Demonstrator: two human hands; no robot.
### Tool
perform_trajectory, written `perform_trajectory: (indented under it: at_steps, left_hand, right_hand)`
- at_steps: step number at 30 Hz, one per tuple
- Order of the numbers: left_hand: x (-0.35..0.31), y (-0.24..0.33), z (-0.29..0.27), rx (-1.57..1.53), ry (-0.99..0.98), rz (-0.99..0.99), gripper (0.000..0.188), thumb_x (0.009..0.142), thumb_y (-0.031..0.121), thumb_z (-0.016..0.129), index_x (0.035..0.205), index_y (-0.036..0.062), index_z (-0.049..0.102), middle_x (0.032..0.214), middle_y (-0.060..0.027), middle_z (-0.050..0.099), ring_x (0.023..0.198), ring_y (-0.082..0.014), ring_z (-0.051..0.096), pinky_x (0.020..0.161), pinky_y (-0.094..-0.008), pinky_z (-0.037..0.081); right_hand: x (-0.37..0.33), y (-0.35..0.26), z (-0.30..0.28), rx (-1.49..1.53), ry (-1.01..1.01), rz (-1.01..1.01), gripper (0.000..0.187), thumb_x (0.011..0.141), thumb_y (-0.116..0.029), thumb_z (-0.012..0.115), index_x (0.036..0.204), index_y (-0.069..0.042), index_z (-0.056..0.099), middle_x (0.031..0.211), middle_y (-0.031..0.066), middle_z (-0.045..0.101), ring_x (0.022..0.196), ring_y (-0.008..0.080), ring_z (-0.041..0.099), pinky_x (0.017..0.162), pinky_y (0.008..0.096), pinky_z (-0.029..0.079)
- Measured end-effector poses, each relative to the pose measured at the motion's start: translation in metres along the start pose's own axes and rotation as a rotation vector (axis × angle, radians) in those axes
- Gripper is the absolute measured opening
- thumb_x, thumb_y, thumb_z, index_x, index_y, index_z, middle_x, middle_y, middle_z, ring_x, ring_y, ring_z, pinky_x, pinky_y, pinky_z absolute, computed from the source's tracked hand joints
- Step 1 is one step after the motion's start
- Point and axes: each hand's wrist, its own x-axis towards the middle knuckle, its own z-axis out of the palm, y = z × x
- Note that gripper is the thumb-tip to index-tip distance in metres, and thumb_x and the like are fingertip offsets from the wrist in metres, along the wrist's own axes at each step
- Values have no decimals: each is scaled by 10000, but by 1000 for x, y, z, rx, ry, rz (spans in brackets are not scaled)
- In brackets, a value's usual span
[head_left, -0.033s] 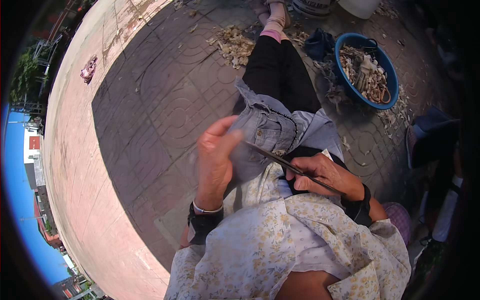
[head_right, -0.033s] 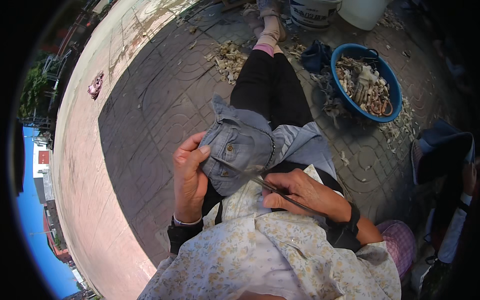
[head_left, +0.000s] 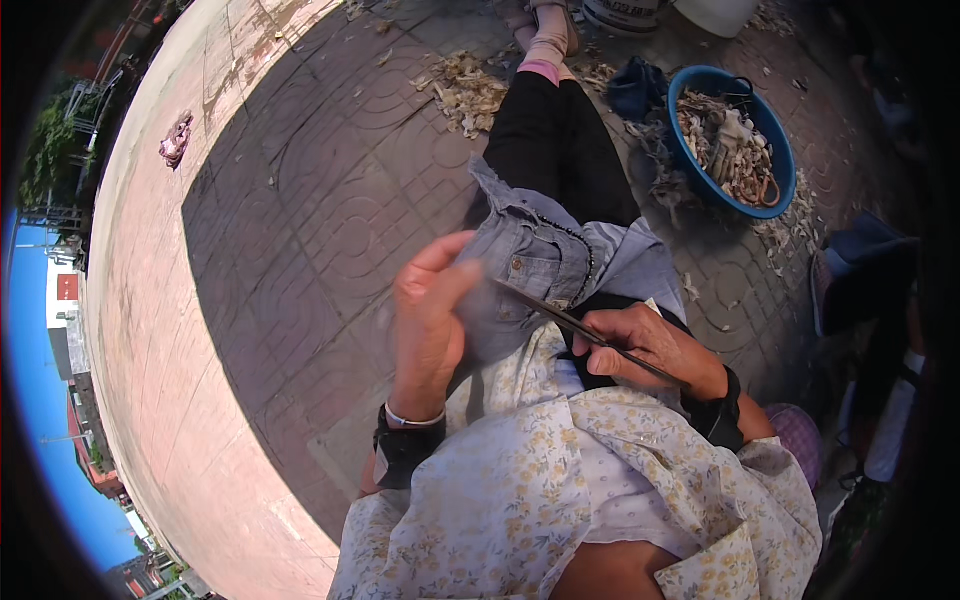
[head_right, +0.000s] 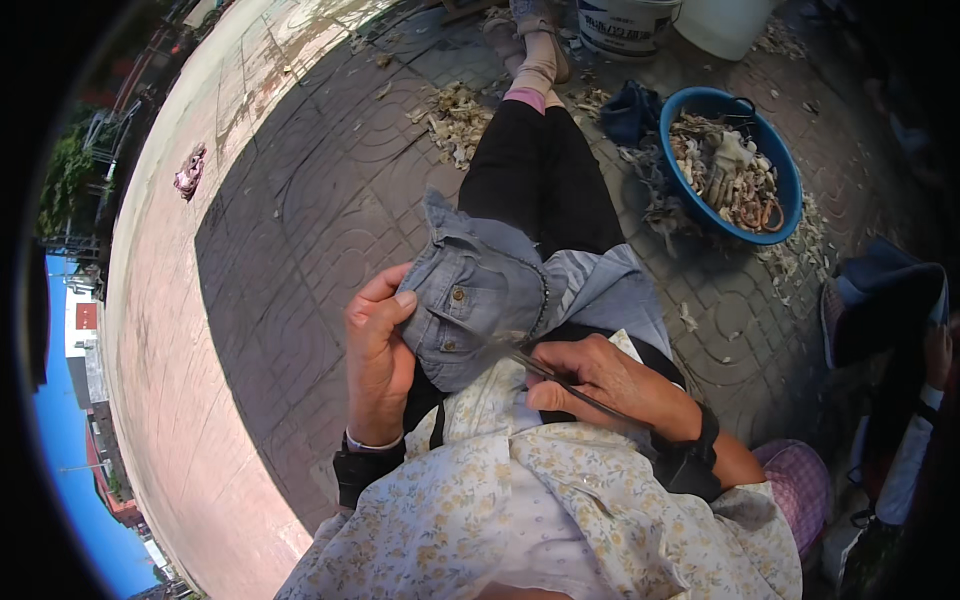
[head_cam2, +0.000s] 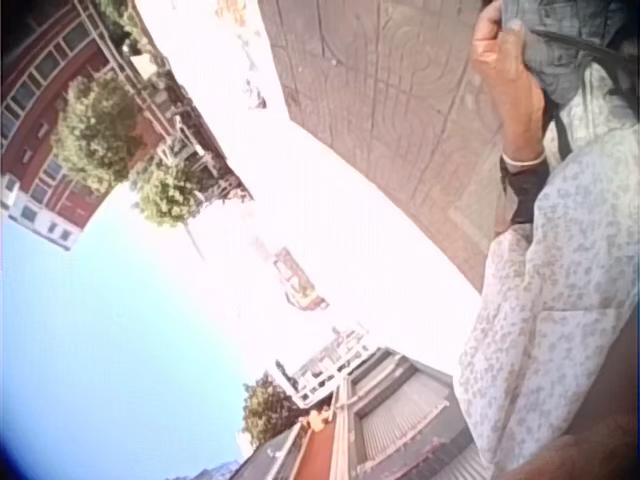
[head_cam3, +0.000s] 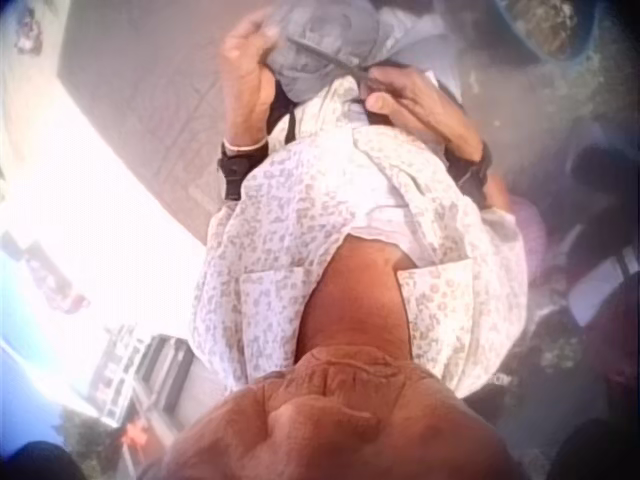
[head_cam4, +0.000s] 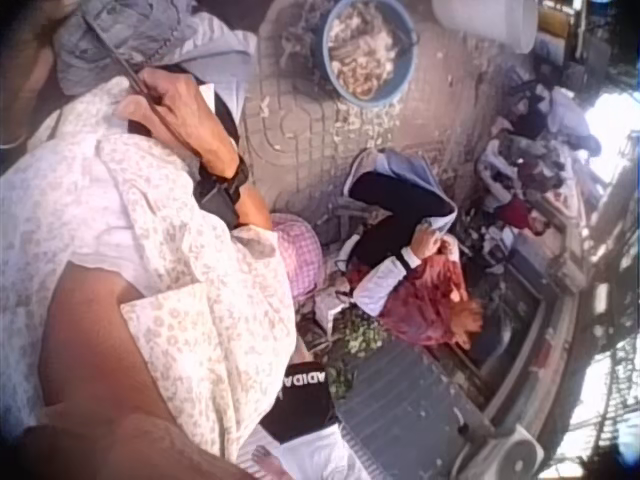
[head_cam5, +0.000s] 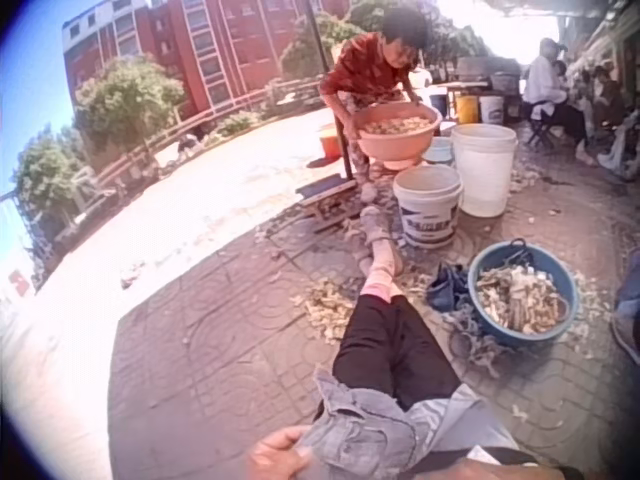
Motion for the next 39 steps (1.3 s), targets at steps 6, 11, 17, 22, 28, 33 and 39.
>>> perform_trajectory:
  at_steps: [6,11,17,22,28,33,39]
  left_hand:
    - [11,-3,-2,38,-58,25,267,805,-44,591,1071,-67,602,994,-111,667,859,-134,636,805,-253,498]
    - [22,0,11,103,-66,65,228,820,-37,621,1046,-62,614,974,-94,668,839,-115,628,785,-238,499]
    - [24,-2,11,210,-66,66,195,818,-34,628,1012,-52,628,947,-73,665,813,-93,614,757,-228,499]
    - [24,-7,11,91,-65,-4,179,819,-29,626,997,-46,625,938,-77,668,804,-95,618,747,-226,500]
    - [19,-3,12,19,-76,16,188,822,-24,632,1008,-44,613,944,-87,672,821,-108,627,771,-229,497]
    - [16,-3,13,41,-79,42,183,828,-21,629,1008,-49,616,940,-81,670,822,-102,620,774,-230,492]
    - [14,-4,14,119,-58,68,159,839,-18,610,993,-53,627,932,-68,665,816,-91,609,761,-218,483]
  right_hand:
    - [-8,7,-15,-2,255,-5,485,905,-483,557,880,0,594,649,7,500,598,79,439,539,252,379]
    - [-6,-5,-16,53,183,71,538,862,-555,576,911,-21,615,682,-20,501,596,83,453,548,246,375]
    - [9,-9,-12,12,103,13,534,865,-523,583,905,10,585,643,-6,477,606,73,430,530,254,348]
    - [2,-4,-11,223,145,82,510,892,-510,559,896,0,593,657,-18,484,618,75,440,552,250,360]
    - [-10,-6,-21,131,220,66,471,901,-480,564,917,-11,603,696,-11,513,652,80,463,574,242,374]
    - [-3,-10,-8,183,73,79,488,890,-498,570,909,-11,601,713,2,544,660,80,484,582,245,396]
    - [0,-8,-7,220,36,84,509,886,-517,564,910,-11,608,726,6,562,683,80,513,603,245,421]
